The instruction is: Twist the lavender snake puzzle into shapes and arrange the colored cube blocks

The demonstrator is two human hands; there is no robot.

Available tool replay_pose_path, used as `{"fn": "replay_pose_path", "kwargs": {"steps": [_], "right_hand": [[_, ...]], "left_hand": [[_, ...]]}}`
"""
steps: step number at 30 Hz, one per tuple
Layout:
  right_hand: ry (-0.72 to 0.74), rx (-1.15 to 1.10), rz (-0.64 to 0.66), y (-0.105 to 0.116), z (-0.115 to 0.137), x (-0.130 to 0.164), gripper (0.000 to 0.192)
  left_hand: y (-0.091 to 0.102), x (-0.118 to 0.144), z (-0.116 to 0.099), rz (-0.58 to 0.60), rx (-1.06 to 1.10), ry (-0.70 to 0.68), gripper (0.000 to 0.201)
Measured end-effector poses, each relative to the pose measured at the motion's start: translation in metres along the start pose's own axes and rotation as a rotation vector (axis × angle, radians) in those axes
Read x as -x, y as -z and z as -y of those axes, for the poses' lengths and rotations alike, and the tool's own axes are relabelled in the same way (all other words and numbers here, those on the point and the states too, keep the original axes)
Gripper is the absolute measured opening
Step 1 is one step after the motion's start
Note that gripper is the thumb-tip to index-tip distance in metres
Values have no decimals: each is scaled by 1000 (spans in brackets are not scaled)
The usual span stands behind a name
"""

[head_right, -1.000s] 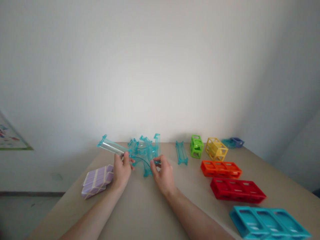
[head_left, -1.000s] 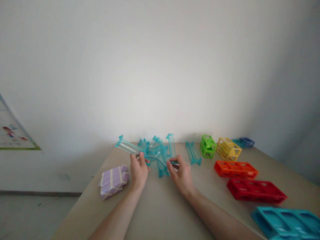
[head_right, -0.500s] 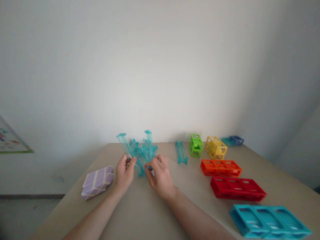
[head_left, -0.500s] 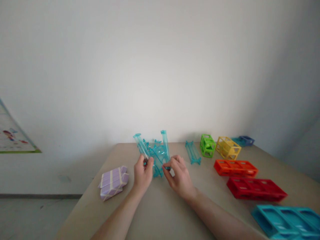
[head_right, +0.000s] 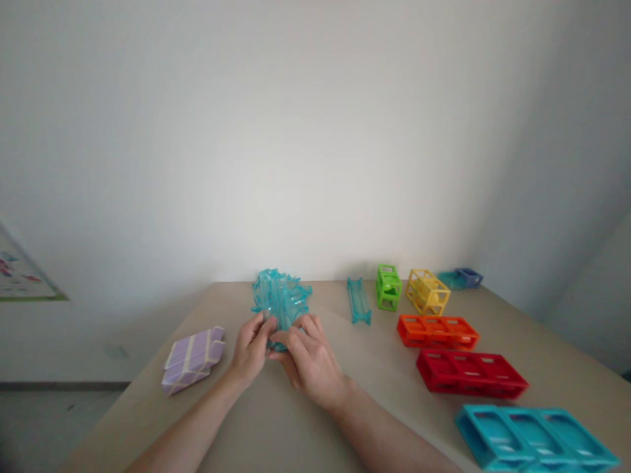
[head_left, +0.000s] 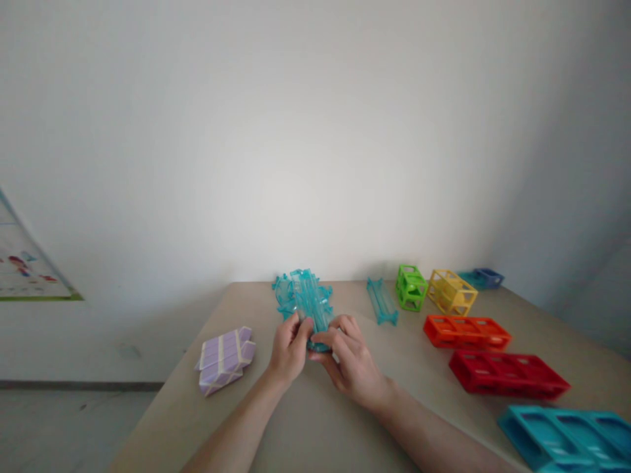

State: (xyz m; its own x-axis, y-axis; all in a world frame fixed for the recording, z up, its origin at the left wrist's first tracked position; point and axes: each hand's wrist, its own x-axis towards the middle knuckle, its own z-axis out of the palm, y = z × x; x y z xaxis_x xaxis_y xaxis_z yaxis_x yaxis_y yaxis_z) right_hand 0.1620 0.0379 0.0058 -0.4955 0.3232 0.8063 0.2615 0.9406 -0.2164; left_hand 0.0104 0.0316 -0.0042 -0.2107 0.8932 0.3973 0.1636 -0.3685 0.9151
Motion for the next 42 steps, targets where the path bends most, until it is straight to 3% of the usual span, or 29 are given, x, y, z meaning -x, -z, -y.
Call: {"fn": "replay_pose_path", "kwargs": {"steps": [3, 7, 9, 13, 18, 23, 30, 42], "right_hand": [[-33, -35, -11, -2, 1, 2, 25], [-229, -52, -95, -5, 0, 5, 61], [-286, -92, -50, -5, -2, 5, 71], [-228, -225, 93, -5, -8, 8, 61], [-170, -215, -28, -7, -10, 12, 46], [-138, -232, -166, -9, -8, 14, 50], [-83, -85, -157, -8, -6, 12, 53], [-105, -3, -242, -12, -1, 8, 53]], "left_hand": [[-2, 2, -2, 7, 21, 22, 33], [-3, 5, -4, -17, 114, 64, 31], [-3, 5, -4, -31, 168, 80, 31], [-2, 2, -2, -1, 211, 86, 31], [-2, 1, 6, 25, 291, 103, 30], [-6, 3, 15, 32, 394, 147, 28], [-10, 5, 12, 15, 477, 179, 26], [-22, 5, -6, -271, 672, 274, 23]]}}
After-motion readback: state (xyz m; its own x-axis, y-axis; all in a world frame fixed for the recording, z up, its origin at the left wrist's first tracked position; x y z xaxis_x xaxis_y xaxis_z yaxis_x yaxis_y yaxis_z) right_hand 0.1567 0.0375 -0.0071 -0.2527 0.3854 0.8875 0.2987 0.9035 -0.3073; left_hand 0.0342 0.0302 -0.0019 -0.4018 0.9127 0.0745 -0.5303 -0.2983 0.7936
